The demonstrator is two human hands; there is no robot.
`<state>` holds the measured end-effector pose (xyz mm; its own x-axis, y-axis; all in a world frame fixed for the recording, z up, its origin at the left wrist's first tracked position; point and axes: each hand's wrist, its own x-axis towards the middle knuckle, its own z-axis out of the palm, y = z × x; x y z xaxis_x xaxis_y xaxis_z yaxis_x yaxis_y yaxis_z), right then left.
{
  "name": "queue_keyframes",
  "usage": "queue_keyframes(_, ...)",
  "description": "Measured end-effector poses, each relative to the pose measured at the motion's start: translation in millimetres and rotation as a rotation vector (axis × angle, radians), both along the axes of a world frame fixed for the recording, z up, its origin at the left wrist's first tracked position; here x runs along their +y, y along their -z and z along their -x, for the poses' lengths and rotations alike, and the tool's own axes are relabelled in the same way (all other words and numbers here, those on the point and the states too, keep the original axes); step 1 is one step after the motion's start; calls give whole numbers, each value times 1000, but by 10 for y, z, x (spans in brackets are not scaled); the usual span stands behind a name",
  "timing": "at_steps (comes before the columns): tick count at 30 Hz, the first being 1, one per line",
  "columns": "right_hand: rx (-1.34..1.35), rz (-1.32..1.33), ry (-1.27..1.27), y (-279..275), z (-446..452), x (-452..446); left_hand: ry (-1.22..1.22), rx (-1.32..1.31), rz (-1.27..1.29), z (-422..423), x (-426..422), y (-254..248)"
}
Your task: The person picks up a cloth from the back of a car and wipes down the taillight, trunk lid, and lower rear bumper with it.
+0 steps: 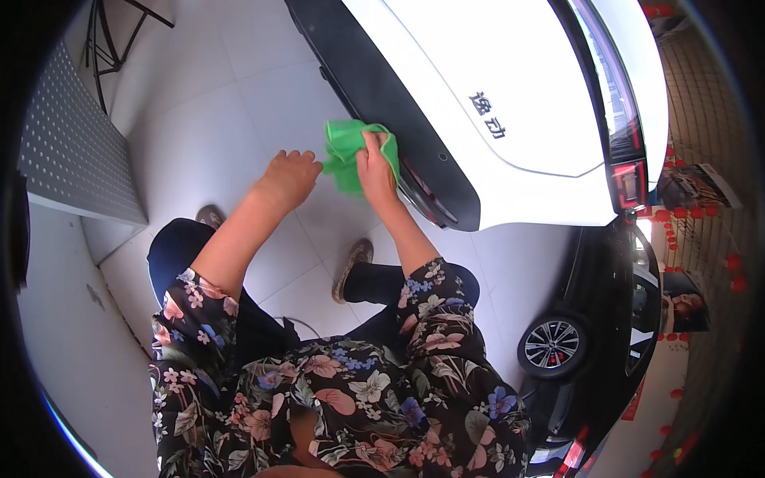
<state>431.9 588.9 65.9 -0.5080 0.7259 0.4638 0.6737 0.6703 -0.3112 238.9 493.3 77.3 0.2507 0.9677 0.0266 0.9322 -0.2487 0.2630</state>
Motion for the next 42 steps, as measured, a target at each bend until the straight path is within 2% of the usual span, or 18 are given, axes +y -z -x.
queue_keyframes(2,319,293,-47,-67,236,42,-114,-33,-81,-12,29,-70)
queue_keyframes(5,355,610,11,-308,373,-202,-283,-126,-224,-36,118,-197)
queue_keyframes(7,418,656,-11,-313,331,-314,-314,-228,-241,-12,132,-257)
queue_keyframes(13,572,821,-36,-511,-30,-556,-15,-558,176,-31,128,-437)
queue_keyframes(16,594,839,-51,-672,-132,-694,174,-867,263,-32,169,-435)
queue_keyframes(18,532,922,-128,-564,-344,-729,358,-1055,353,-24,143,-500)
queue_keyframes(21,331,1007,-136,-558,-456,-870,364,-1293,324,-158,78,-426)
queue_keyframes(23,161,1009,-131,-601,-421,-984,276,-1406,452,-127,37,-476)
queue_keyframes(25,370,997,-93,-634,-408,-1081,204,-1550,505,-119,98,-405)
queue_keyframes(28,528,881,31,-761,-466,-1028,57,-1657,260,-86,208,-264)
queue_keyframes(30,620,798,83,-867,-481,-982,-172,-1596,221,25,256,-196)
queue_keyframes(34,405,576,104,-1228,-288,-918,-645,-1494,-42,-20,386,73)
queue_keyframes(37,418,562,73,-1206,-83,-813,-76,-1467,68,100,36,-491)
queue_keyframes(40,525,522,-4,-1139,210,-666,158,-1375,260,53,46,-407)
queue_keyframes(42,613,539,-89,-1099,376,-548,194,-1448,326,131,-41,-511)
